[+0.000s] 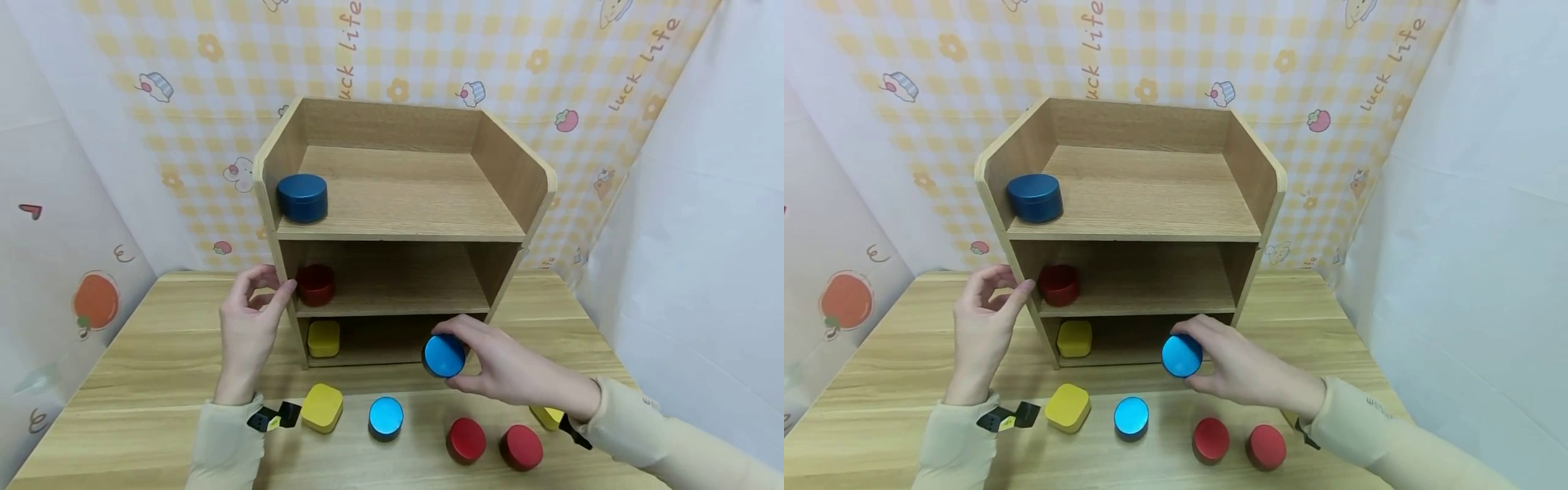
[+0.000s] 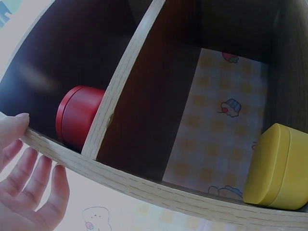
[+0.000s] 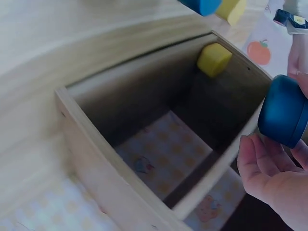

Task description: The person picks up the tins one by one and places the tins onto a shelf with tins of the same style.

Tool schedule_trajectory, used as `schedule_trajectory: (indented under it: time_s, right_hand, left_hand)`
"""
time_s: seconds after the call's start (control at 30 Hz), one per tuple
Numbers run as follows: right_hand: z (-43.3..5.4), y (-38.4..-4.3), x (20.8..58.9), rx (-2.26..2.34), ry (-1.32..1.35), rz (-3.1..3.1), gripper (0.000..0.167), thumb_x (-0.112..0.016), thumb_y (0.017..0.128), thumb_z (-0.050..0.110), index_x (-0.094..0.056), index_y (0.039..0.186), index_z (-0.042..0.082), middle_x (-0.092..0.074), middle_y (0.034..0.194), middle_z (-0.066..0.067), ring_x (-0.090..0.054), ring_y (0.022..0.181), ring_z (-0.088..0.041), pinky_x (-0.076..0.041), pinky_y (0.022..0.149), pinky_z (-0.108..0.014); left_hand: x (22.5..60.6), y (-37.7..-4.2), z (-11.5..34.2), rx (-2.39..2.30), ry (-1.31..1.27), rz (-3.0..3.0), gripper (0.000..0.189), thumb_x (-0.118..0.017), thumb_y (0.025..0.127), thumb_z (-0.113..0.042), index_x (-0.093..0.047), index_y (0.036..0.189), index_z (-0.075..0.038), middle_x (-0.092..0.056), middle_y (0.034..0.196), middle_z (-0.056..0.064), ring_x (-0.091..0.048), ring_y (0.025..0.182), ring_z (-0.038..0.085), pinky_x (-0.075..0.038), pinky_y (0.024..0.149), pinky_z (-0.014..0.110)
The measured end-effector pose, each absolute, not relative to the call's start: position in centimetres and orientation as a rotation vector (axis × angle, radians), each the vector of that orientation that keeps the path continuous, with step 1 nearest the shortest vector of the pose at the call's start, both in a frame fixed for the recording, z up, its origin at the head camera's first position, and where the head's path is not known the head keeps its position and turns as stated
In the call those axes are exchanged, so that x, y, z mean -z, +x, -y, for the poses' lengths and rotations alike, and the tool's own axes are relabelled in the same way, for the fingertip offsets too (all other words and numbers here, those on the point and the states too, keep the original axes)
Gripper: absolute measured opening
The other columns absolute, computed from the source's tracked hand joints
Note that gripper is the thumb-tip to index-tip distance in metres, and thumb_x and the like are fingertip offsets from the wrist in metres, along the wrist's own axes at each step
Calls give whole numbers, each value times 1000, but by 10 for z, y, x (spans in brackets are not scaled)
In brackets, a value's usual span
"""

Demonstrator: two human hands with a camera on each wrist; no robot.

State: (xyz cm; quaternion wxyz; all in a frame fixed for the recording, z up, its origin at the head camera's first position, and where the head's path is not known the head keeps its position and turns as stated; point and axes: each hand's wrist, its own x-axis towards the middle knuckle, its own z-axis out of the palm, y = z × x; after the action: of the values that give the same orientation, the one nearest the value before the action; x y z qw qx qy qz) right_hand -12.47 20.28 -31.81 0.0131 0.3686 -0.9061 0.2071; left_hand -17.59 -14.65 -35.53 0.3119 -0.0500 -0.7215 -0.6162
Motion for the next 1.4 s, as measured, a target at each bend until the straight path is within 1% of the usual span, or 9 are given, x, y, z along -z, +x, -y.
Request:
schedule_trajectory:
  time_s: [0.13, 0.37, 0.47, 0.63, 0.8, 0.93, 1.03, 1.17, 1.4]
  right_hand:
    - [-196, -127, 303, -625, 1209, 2769, 62, -85, 81, 21, -53, 134, 11, -62, 125, 0, -60, 108, -12, -58, 92, -33]
    - [-185, -131, 274, -616, 1311, 2622, 64, -87, 79, 19, -54, 132, 7, -63, 122, -1, -60, 107, -11, -58, 93, -32]
    - [-180, -133, 262, -634, 1335, 2587, 64, -87, 78, 17, -54, 132, 6, -63, 123, -2, -61, 107, -11, -58, 92, -31]
    - [-172, -137, 238, -652, 1332, 2560, 65, -87, 79, 20, -55, 132, 6, -64, 124, -2, -62, 106, -11, -58, 89, -30]
    - [-166, -143, 212, -683, 1266, 2554, 65, -87, 79, 22, -56, 135, 8, -65, 126, -2, -62, 107, -12, -58, 87, -34]
    - [-160, -151, 195, -800, 1213, 2598, 68, -86, 79, 18, -54, 138, 7, -64, 131, -5, -64, 111, -16, -58, 93, -37]
    - [-155, -159, 184, -927, 1164, 2633, 66, -85, 81, 15, -54, 139, 8, -63, 132, -4, -63, 116, -17, -57, 98, -36]
    - [-150, -172, 174, -1111, 1092, 2649, 63, -83, 82, 11, -54, 138, 10, -62, 129, -3, -58, 117, -16, -55, 99, -35]
    - [-145, -198, 166, -1398, 916, 2629, 59, -82, 80, 7, -57, 134, 11, -62, 125, -6, -59, 113, -17, -55, 95, -27]
  left_hand:
    - [356, -175, 148, 1617, -127, 1910, 28, -74, 90, -6, -63, 115, 0, -62, 91, -14, -61, 89, 3, -52, 76, 10]
    - [355, -175, 147, 1619, -140, 1905, 29, -75, 89, -6, -62, 115, 1, -62, 92, -15, -61, 90, 3, -52, 76, 10]
    - [355, -175, 147, 1624, -138, 1901, 29, -75, 89, -5, -62, 115, 2, -62, 91, -15, -61, 90, 3, -52, 76, 10]
    - [355, -174, 146, 1627, -134, 1901, 29, -74, 89, -5, -62, 115, 1, -62, 91, -15, -61, 89, 3, -52, 76, 11]
    - [355, -174, 147, 1624, -143, 1900, 30, -74, 89, -6, -62, 116, 1, -62, 92, -14, -61, 90, 4, -52, 77, 11]
    - [356, -174, 147, 1617, -153, 1899, 30, -74, 89, -5, -62, 116, 2, -62, 92, -14, -61, 90, 4, -52, 76, 11]
    - [356, -175, 148, 1613, -160, 1900, 31, -74, 89, -5, -62, 116, 2, -62, 92, -14, -61, 90, 3, -52, 76, 11]
    - [356, -175, 147, 1610, -168, 1904, 31, -74, 89, -4, -62, 117, 2, -61, 93, -15, -61, 91, 3, -52, 77, 11]
    - [356, -177, 146, 1607, -184, 1890, 31, -74, 89, -3, -61, 117, 3, -61, 93, -15, -61, 91, 3, -52, 76, 11]
